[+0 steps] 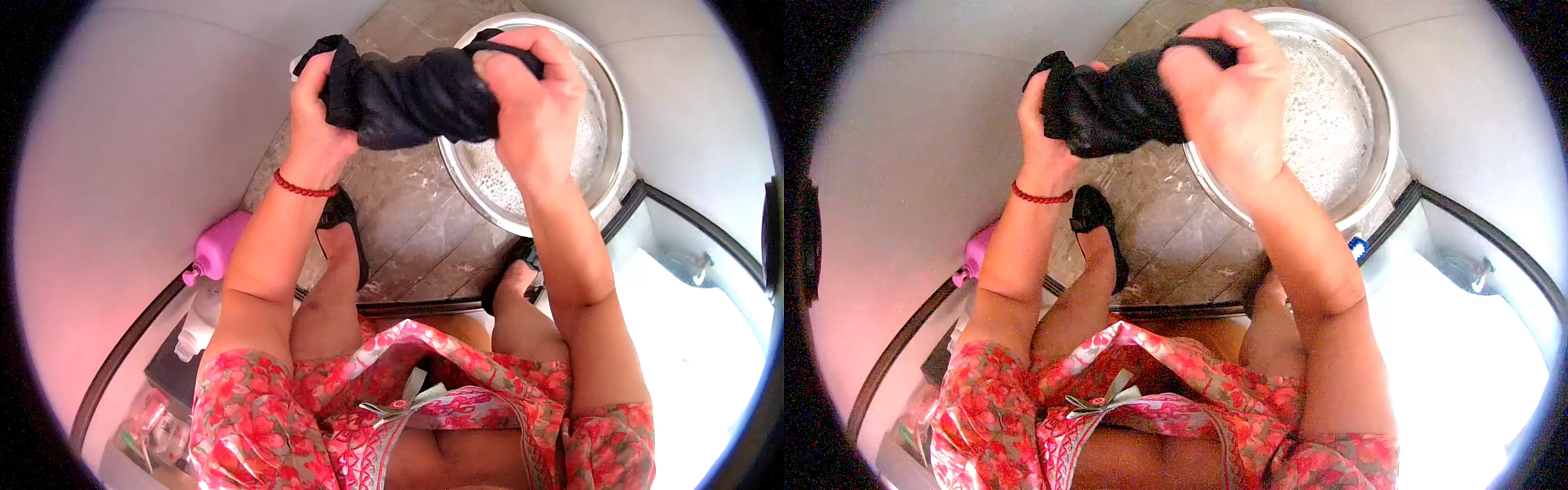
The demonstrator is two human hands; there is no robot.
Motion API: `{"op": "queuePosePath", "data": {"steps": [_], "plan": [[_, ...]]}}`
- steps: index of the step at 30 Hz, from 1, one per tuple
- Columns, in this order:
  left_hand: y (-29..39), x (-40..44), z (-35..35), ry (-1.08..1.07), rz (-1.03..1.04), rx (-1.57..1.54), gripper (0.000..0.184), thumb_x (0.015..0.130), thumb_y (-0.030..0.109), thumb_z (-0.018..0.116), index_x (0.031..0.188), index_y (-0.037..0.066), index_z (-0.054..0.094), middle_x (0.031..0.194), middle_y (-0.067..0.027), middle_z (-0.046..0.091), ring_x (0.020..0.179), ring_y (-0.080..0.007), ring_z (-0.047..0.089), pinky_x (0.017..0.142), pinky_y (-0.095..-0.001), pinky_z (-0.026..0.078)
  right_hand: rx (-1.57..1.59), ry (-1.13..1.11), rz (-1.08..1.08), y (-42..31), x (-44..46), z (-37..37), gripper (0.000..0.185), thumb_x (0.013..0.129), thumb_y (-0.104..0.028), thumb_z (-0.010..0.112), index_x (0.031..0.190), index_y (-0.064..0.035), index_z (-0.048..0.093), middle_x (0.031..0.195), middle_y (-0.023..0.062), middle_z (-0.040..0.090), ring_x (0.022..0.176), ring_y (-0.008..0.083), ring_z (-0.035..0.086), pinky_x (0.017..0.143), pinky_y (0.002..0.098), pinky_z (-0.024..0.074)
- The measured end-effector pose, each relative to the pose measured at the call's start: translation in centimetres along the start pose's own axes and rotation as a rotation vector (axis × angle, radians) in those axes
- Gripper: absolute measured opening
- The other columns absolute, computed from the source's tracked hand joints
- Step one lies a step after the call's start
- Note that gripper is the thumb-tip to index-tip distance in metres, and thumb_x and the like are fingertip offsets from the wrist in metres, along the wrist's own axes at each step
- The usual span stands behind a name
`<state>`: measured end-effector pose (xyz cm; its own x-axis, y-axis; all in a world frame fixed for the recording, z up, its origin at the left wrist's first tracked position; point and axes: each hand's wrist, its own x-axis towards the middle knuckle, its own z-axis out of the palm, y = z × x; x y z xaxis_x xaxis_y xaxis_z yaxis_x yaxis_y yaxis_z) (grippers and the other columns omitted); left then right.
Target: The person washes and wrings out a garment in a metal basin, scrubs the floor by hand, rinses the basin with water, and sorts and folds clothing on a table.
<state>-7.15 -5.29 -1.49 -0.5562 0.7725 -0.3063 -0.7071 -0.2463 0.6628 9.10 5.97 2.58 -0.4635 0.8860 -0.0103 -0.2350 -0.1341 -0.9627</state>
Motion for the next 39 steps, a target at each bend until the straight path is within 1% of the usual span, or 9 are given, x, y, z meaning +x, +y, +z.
{"op": "queuePosePath", "data": {"steps": [5,7,11,14,17,25,32,37,39], "plan": [[1.5,-0.9,0.8,-0.175,-0.24,-0.135,0.029,0.088,0.032,0.054,0.079,0.004,0.06,0.088,-0.0166,0.065,0.084,-0.0258,0.063,0.079,-0.038,0.052,-0.725,-0.166,-0.931,-4.1,-3.3,2.3,0.018,0.064,-0.008,0.067,0.079,-0.002,0.06,0.074,0.0081,0.057,0.071,0.0252,0.055,0.064,0.032,0.0467],[1.9,-0.9,1.9,-0.189,-0.359,-0.142,0.03,0.088,0.031,0.054,0.075,0.005,0.059,0.085,-0.0161,0.065,0.084,-0.0288,0.063,0.078,-0.0407,0.052,-0.755,-0.206,-0.967,-4.5,-4.9,3.3,0.021,0.056,-0.01,0.067,0.075,-0.0033,0.062,0.074,0.0118,0.055,0.068,0.0312,0.054,0.059,0.0345,0.0465],[1.4,-1.6,3.8,-0.088,-0.502,-0.112,0.031,0.089,0.029,0.052,0.068,0.007,0.055,0.078,-0.0135,0.062,0.085,-0.0341,0.06,0.08,-0.0433,0.049,-0.712,-0.089,-1.185,-3.3,-6.7,4.9,0.023,0.04,-0.018,0.06,0.058,-0.0095,0.048,0.07,0.0071,0.049,0.058,0.0211,0.045,0.045,0.0314,0.0314],[1.7,-1.8,4.5,-0.13,-0.587,-0.03,0.027,0.089,0.026,0.051,0.07,0.006,0.054,0.078,-0.0113,0.059,0.086,-0.031,0.059,0.079,-0.0411,0.048,-0.763,-0.121,-1.15,-3.2,-9.2,5.1,0.023,0.06,-0.027,0.057,0.062,-0.0036,0.057,0.073,0.0077,0.048,0.06,0.0228,0.045,0.049,0.0368,0.032],[1.5,-1.5,3.7,-0.206,-0.592,0.087,0.024,0.089,0.023,0.05,0.076,0.004,0.056,0.08,-0.0102,0.059,0.087,-0.0292,0.059,0.08,-0.0392,0.048,-0.78,-0.046,-1.197,-2.1,-9.3,5.8,0.022,0.041,-0.027,0.052,0.051,-0.0101,0.042,0.065,0.0033,0.038,0.055,0.018,0.038,0.047,0.0295,0.0214],[-0.7,-1.7,3.1,-0.208,-0.489,0.703,0.024,0.084,0.023,0.055,0.08,0.0,0.058,0.078,-0.0083,0.062,0.078,-0.02,0.063,0.076,-0.0316,0.05,-0.972,-0.367,-1.184,1.3,-11.3,4.1,0.025,0.065,-0.025,0.056,0.066,0.0004,0.06,0.066,0.0092,0.047,0.057,0.0249,0.048,0.042,0.0387,0.0291],[-4.9,-1.0,0.6,-0.236,-0.395,1.004,0.019,0.073,0.006,0.065,0.087,-0.004,0.057,0.076,-0.0099,0.064,0.071,-0.0174,0.063,0.066,-0.0272,0.051,-0.947,-0.455,-1.144,6.9,-12.6,2.7,0.027,0.062,-0.028,0.054,0.065,-0.0013,0.056,0.064,0.0074,0.043,0.054,0.0217,0.045,0.04,0.0355,0.0279],[-8.1,-0.9,-0.8,-0.257,-0.509,1.183,0.036,0.068,0.011,0.07,0.097,-0.002,0.054,0.076,-0.005,0.059,0.065,-0.0125,0.056,0.061,-0.0261,0.047,-0.948,-0.648,-1.145,11.2,-13.2,1.1,0.03,0.06,-0.027,0.056,0.068,0.0015,0.056,0.063,0.0077,0.044,0.053,0.021,0.047,0.039,0.0367,0.0309],[-9.9,-1.4,-1.6,-0.175,-0.322,1.245,0.029,0.066,0.012,0.071,0.089,-0.001,0.057,0.079,-0.0052,0.06,0.068,-0.0134,0.057,0.063,-0.0271,0.046,-0.939,-0.7,-1.162,12.4,-13.5,0.2,0.028,0.059,-0.028,0.057,0.065,0.0001,0.056,0.062,0.0061,0.043,0.052,0.0211,0.046,0.039,0.0361,0.0314]]}}
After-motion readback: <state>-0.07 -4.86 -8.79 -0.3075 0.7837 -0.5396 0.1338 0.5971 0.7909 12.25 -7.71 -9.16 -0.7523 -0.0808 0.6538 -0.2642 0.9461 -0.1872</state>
